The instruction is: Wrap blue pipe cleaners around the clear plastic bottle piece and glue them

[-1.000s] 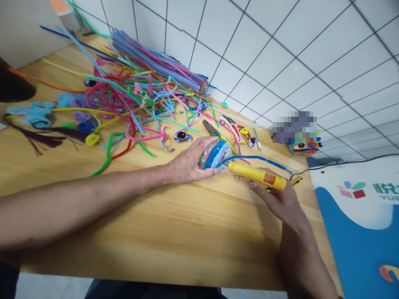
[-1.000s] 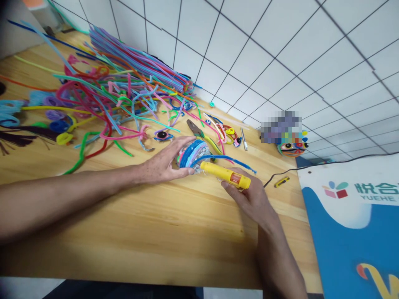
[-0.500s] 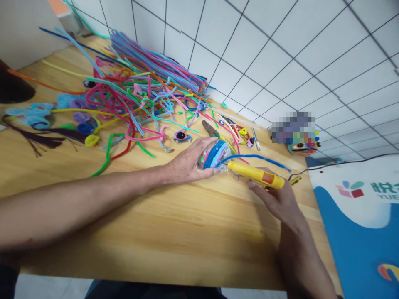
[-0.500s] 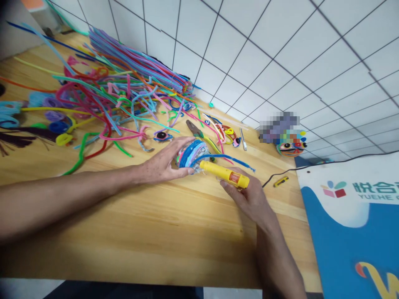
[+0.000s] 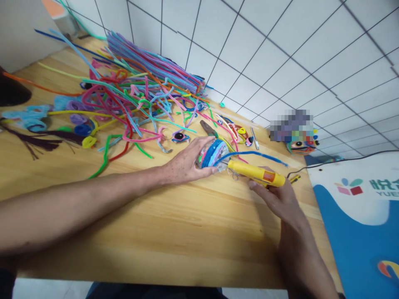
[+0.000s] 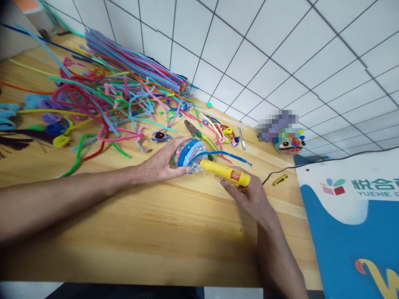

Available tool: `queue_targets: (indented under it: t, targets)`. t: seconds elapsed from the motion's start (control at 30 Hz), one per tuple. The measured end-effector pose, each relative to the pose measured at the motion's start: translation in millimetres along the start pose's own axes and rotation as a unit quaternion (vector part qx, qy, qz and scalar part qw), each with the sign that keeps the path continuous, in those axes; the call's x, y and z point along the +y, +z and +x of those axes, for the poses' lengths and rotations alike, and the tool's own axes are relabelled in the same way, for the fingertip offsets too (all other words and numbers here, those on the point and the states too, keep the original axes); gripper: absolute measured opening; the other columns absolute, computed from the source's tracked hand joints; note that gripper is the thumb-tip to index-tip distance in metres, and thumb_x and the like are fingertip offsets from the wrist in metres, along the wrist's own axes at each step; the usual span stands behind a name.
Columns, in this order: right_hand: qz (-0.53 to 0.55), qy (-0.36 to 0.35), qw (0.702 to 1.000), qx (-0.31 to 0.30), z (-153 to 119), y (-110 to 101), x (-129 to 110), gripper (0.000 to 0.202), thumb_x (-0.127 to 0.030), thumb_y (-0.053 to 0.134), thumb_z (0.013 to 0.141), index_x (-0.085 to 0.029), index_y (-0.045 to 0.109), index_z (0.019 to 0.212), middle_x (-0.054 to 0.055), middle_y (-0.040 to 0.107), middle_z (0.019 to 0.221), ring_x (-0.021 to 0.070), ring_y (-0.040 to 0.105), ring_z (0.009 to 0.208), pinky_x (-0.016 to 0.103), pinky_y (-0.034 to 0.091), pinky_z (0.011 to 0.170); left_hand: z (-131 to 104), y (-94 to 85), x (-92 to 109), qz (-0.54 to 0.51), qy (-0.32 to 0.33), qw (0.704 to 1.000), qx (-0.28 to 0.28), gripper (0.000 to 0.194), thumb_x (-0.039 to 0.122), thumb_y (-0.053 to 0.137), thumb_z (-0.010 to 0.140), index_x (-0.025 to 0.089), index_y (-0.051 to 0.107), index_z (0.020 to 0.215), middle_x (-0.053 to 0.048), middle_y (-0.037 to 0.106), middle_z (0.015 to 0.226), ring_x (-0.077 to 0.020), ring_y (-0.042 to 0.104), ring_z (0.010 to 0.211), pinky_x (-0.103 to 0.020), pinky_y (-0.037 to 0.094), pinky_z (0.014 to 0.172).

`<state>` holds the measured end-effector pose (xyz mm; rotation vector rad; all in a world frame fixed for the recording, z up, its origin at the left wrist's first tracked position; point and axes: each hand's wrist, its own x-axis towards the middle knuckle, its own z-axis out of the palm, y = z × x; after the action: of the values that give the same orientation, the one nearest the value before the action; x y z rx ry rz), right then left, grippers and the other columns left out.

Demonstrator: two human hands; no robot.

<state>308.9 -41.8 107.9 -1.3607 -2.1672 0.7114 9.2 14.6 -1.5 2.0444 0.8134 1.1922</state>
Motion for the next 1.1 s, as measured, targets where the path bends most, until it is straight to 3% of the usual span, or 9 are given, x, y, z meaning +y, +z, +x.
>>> queue_targets:
  t: [0.13, 0.33, 0.7, 0.93, 1.1]
  targets:
    - [0.012, 0.008, 1.000, 0.000, 0, 1, -2, 0.015, -0.038, 0.074, 0.101, -0.024, 0.080, 0.098, 0.001, 0.076, 0.085, 0.0162, 0.067, 0.066, 0.026, 0.054, 0.058, 0, -0.8, 1, 0.002, 0.004, 1.000, -0.004, 0.087, 0.054, 0.076, 0.096, 0.021, 0.039, 0.166, -0.021, 0.051, 0.169, -0.0393, 0.050, 0.159, -0.061, 0.044, 0.132]
    - [-0.004, 0.020, 1.000, 0.001, -1, 3, -1, 0.020, -0.041, 0.074, 0.101, -0.023, 0.079, 0.097, 0.002, 0.076, 0.081, 0.0176, 0.068, 0.069, 0.027, 0.056, 0.061, -1, 0.0, 1, 0.005, 0.033, 0.999, -0.004, 0.085, 0.045, 0.076, 0.096, 0.021, 0.037, 0.167, -0.022, 0.052, 0.168, -0.0386, 0.051, 0.158, -0.062, 0.044, 0.132]
    - [0.007, 0.028, 1.000, 0.002, -1, 0, 5, 0.029, -0.050, 0.076, 0.099, -0.023, 0.082, 0.100, 0.003, 0.078, 0.079, 0.0187, 0.067, 0.065, 0.029, 0.057, 0.057, -1, 2.0, 0, -0.004, 0.029, 1.000, 0.004, 0.085, 0.045, 0.079, 0.094, 0.023, 0.039, 0.166, -0.022, 0.053, 0.167, -0.0405, 0.051, 0.158, -0.065, 0.045, 0.131]
    - [0.013, 0.020, 1.000, 0.001, -2, 4, 5, 0.024, -0.046, 0.075, 0.102, -0.024, 0.084, 0.108, 0.004, 0.083, 0.090, 0.0192, 0.075, 0.073, 0.027, 0.061, 0.062, 0, 1.6, 0, 0.005, 0.032, 0.999, 0.003, 0.084, 0.048, 0.078, 0.096, 0.022, 0.039, 0.165, -0.022, 0.055, 0.164, -0.0398, 0.052, 0.157, -0.064, 0.046, 0.130]
    - [0.019, 0.017, 1.000, 0.001, -2, 4, 9, 0.023, -0.043, 0.074, 0.103, -0.025, 0.084, 0.112, 0.006, 0.086, 0.103, 0.0237, 0.081, 0.091, 0.032, 0.066, 0.078, -1, 1.9, 1, 0.006, 0.038, 0.999, 0.003, 0.084, 0.043, 0.078, 0.095, 0.021, 0.038, 0.166, -0.022, 0.054, 0.165, -0.0384, 0.053, 0.156, -0.062, 0.047, 0.130]
